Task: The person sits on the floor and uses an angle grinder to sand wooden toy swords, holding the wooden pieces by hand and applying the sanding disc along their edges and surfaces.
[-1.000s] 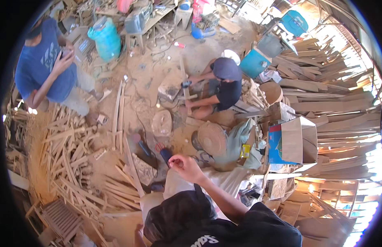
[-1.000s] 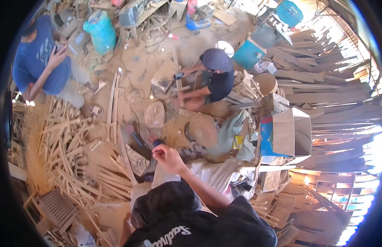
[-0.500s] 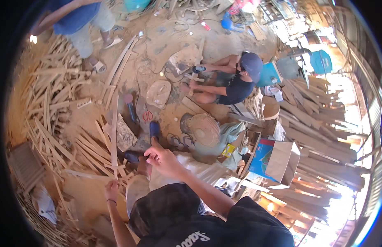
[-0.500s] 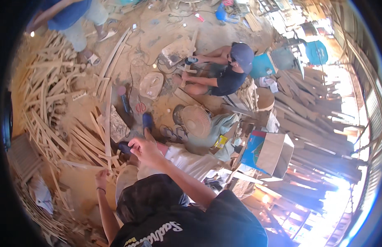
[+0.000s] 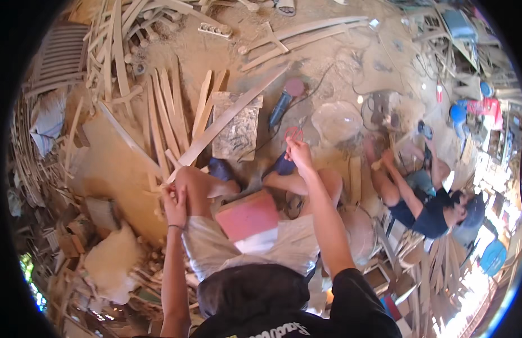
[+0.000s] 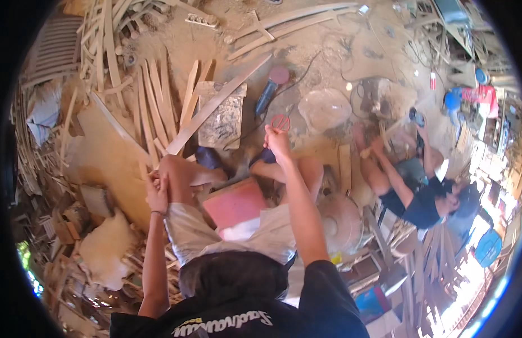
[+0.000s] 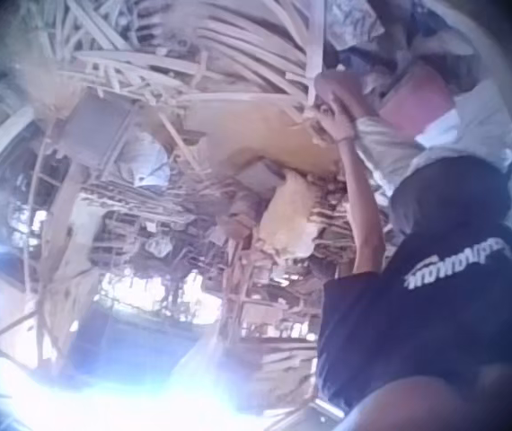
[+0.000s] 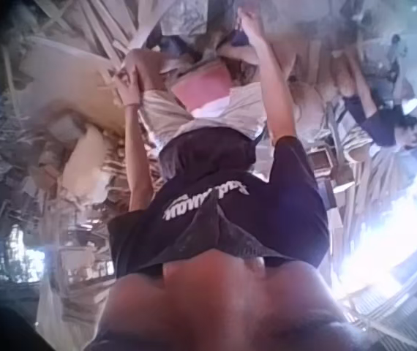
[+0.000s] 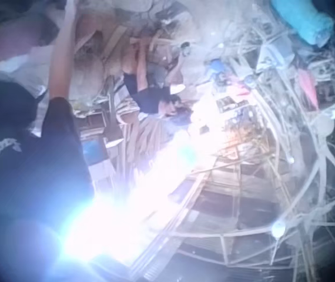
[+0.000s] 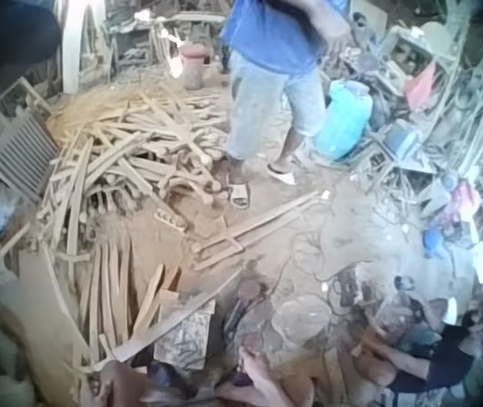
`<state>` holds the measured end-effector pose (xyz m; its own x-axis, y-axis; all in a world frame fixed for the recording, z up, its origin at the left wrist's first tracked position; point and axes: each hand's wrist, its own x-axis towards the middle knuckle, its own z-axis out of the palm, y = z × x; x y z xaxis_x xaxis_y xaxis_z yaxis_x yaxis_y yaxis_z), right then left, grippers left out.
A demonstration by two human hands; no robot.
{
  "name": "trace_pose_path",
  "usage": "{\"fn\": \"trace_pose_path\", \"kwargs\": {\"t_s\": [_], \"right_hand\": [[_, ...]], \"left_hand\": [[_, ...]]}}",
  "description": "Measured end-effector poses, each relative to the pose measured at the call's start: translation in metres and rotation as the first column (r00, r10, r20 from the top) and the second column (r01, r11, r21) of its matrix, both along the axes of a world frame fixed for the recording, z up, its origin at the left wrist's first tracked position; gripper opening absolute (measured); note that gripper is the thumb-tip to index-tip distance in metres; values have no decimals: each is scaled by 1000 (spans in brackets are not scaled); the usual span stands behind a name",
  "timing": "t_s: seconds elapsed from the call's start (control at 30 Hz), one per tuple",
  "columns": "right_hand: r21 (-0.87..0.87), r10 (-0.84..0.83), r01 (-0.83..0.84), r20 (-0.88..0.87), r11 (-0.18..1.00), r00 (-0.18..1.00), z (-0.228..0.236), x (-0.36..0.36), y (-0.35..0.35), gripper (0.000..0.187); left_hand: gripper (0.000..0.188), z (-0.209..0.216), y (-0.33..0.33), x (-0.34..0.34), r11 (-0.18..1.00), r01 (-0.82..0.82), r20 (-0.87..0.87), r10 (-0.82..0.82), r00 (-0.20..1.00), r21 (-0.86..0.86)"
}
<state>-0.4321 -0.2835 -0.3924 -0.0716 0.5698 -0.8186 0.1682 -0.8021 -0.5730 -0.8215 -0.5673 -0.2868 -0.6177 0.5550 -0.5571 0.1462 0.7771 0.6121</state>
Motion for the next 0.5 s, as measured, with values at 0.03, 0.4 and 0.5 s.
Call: {"fn": "trace_pose_path", "kwargs": {"t_s": [0.03, 0.4, 0.5], "right_hand": [[-41, -18, 19, 20, 999, 1000, -56, -12, 5, 36], [234, 58, -424, 819, 875, 571, -406, 24, 134, 61], [109, 195, -332, 624, 937, 756, -405, -29, 78, 51]], "left_hand": [[59, -25, 1, -8, 981, -167, 119, 154, 981, 101], [73, -128, 27, 56, 829, -115, -156, 236, 959, 547], [76, -122, -14, 51, 814, -58, -292, 272, 917, 578]]}}
